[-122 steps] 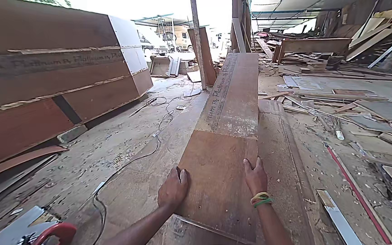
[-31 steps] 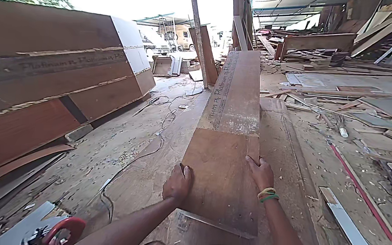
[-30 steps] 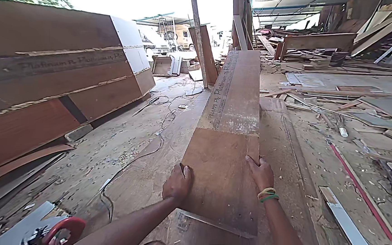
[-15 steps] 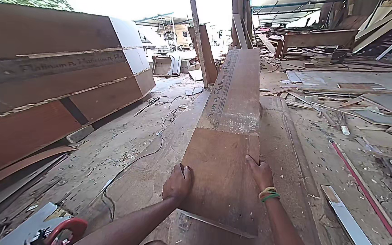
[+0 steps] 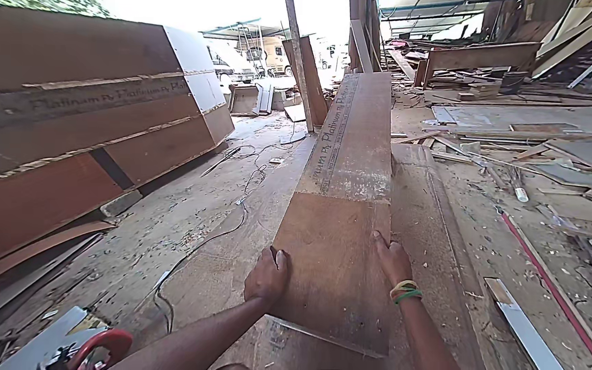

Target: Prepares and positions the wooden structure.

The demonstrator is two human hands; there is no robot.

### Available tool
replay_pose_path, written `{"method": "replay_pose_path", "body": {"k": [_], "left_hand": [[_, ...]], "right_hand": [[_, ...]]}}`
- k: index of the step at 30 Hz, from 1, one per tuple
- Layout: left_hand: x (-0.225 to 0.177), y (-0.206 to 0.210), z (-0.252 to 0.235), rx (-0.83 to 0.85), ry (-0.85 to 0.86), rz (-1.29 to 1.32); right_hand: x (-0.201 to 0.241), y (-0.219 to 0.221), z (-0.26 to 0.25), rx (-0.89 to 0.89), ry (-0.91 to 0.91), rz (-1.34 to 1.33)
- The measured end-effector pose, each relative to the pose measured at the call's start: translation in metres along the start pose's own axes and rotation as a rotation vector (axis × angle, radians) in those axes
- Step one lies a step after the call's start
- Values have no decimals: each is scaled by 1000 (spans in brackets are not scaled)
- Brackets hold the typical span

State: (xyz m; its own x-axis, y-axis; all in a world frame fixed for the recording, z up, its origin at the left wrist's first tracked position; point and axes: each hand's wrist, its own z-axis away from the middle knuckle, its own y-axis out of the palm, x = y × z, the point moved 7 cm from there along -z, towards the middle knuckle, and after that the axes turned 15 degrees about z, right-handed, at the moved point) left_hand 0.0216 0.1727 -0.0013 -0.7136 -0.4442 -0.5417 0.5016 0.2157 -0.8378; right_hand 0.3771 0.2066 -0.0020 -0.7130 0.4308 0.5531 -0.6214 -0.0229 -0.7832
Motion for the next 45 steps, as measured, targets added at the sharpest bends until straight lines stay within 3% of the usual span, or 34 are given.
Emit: {"method": "replay_pose_path", "body": {"k": [4,11,37,45], "left_hand": [[0,0,0,-15,-4,5],[0,-1,0,-16,0,8],[0,-1,1,-19,7,9],[0,0,0,-17,9,-1]], "right_hand": [[9,-14,11,-53,-12,266],[13,-26,16,-90,-19,378],[12,-31,18,-137,14,300],[11,-22,15,-73,42,290]]}}
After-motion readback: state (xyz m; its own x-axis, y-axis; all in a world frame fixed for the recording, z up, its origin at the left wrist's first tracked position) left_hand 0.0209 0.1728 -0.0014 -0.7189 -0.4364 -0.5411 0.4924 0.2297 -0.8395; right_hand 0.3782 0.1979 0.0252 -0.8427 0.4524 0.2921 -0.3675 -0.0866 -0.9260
